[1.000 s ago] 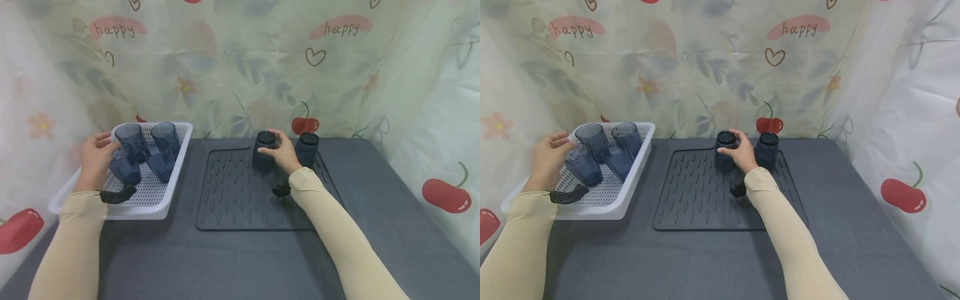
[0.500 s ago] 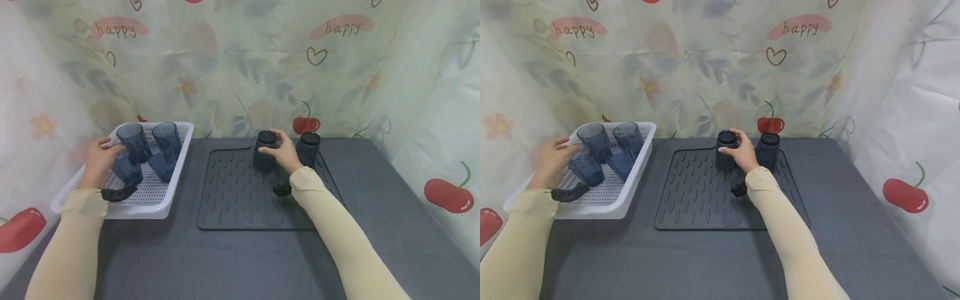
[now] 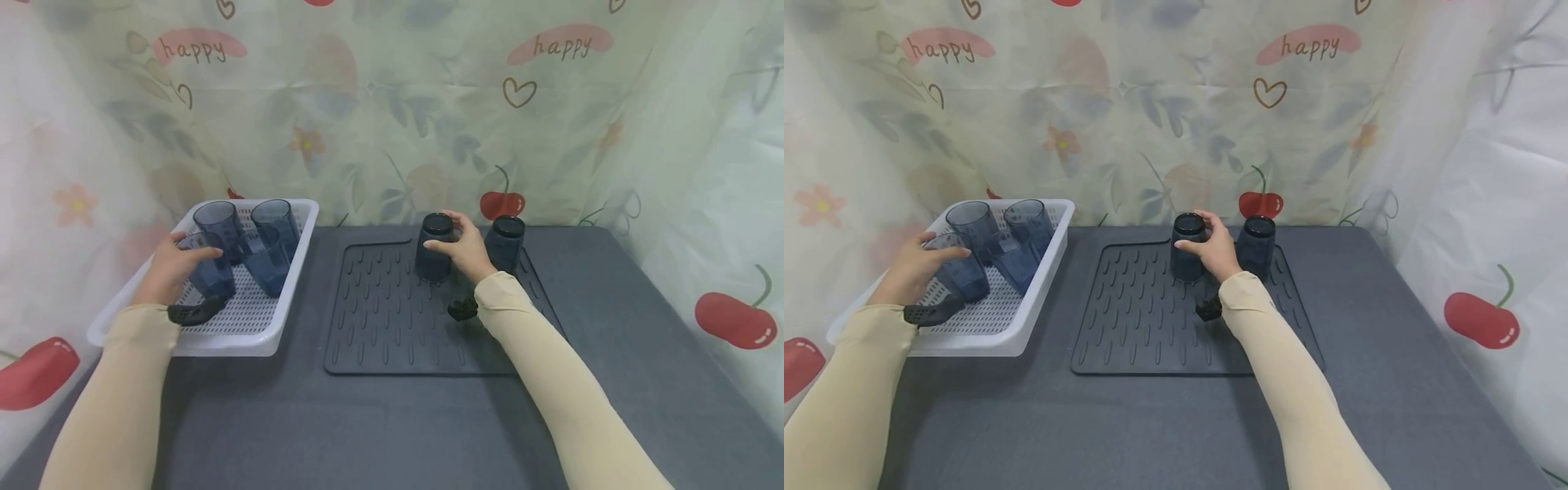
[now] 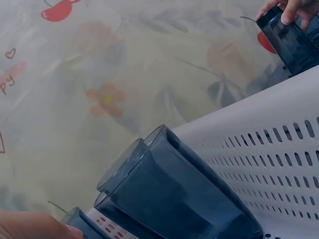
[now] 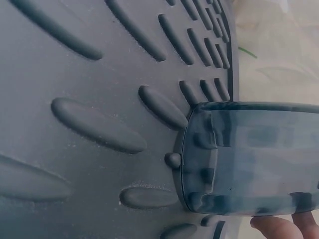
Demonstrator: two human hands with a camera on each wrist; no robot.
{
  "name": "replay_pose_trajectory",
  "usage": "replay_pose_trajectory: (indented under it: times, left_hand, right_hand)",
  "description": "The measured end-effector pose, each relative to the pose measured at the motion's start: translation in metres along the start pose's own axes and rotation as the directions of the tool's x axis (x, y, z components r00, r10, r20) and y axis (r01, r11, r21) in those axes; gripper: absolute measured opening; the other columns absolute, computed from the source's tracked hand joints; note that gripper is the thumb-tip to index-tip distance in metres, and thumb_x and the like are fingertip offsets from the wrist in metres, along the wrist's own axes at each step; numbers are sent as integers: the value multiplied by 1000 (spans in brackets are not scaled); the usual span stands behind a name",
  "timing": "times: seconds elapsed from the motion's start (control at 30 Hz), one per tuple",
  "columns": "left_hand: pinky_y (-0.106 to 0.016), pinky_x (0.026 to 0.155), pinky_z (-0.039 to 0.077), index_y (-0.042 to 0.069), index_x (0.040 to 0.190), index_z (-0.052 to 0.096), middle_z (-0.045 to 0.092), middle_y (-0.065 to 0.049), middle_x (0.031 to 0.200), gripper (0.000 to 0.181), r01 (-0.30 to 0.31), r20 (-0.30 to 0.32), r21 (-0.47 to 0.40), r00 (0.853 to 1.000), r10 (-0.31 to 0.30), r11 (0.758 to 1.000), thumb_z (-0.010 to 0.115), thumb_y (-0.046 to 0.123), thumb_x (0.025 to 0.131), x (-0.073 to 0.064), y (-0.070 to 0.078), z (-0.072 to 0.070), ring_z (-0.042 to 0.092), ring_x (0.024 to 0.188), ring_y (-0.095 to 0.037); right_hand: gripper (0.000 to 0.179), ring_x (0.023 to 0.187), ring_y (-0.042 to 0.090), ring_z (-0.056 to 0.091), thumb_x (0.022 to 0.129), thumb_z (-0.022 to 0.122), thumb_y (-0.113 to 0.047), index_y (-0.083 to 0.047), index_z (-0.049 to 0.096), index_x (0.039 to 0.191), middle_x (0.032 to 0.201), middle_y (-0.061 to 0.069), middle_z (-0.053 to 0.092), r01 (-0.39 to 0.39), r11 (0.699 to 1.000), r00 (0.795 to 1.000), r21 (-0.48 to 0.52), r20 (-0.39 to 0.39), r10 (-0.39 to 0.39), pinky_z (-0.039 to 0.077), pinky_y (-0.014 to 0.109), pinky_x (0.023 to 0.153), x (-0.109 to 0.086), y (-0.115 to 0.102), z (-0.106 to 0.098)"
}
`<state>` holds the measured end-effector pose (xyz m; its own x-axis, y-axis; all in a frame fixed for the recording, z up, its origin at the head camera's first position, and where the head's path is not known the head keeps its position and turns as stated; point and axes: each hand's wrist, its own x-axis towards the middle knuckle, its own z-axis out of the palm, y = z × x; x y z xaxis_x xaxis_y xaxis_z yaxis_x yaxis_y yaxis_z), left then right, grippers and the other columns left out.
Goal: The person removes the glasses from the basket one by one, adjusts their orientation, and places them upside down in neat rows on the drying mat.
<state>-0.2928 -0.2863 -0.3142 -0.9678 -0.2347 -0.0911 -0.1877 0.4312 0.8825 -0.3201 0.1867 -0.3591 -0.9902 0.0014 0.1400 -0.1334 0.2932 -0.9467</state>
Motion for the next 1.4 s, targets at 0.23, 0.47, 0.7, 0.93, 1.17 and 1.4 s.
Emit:
replay_pose_trajectory:
  times: [0.23, 0.47, 0.7, 0.93, 1.17, 1.4]
  left_hand:
    - [-56, 118, 10, 3, 153, -8, -8, -21, 160, 94, 7, 30, 10, 1000, -7, 1000, 61, 16, 92, 3, -4, -1, 0, 147, -42]
    - [-55, 118, 12, 2, 153, -10, -10, -23, 159, 97, 19, 30, 27, 999, -19, 999, 62, 9, 89, 2, -4, -1, 1, 146, -43]
    - [-56, 117, 16, 2, 153, -9, -6, -26, 159, 100, 36, 20, 41, 999, -36, 999, 65, 4, 85, 2, -5, -2, 6, 145, -45]
    - [-56, 115, 21, 1, 153, -4, -3, -27, 159, 99, 47, 16, 45, 999, -48, 998, 66, 3, 84, 0, -3, -3, 11, 144, -46]
    - [-58, 114, 23, 3, 154, -3, -1, -25, 159, 100, 65, 20, 16, 998, -66, 998, 67, 2, 83, 0, -2, -3, 12, 145, -44]
    - [-61, 113, 22, 4, 154, -3, -4, -24, 160, 101, 80, 15, 14, 997, -80, 997, 68, 1, 82, 2, -3, -2, 11, 145, -45]
  right_hand:
    - [78, 143, 25, 32, 82, 78, -18, -17, 36, 148, 151, 7, 38, 15, 1000, 1000, -21, -14, -15, 35, 41, 113, 2, 4, 0]
    - [79, 143, 25, 32, 82, 78, -17, -16, 35, 148, 151, 7, 37, 13, 1000, 1000, -20, -13, -13, 34, 41, 113, 1, 3, 1]
    - [79, 143, 25, 32, 82, 78, -17, -16, 36, 148, 151, 7, 38, 8, 1000, 1000, -16, -10, -8, 34, 41, 114, 2, 5, 1]
    - [78, 143, 25, 33, 82, 78, -17, -17, 36, 148, 151, 7, 37, 6, 1000, 1000, -6, -7, -6, 34, 41, 113, 5, 6, 0]
    - [79, 143, 25, 33, 82, 78, -15, -17, 35, 148, 151, 7, 36, 2, 1000, 1000, 2, -4, -2, 36, 41, 112, 5, 5, 0]
    - [79, 142, 25, 34, 82, 78, -14, -15, 35, 148, 151, 7, 37, 7, 1000, 1000, -10, -8, -7, 35, 40, 113, 4, 4, 0]
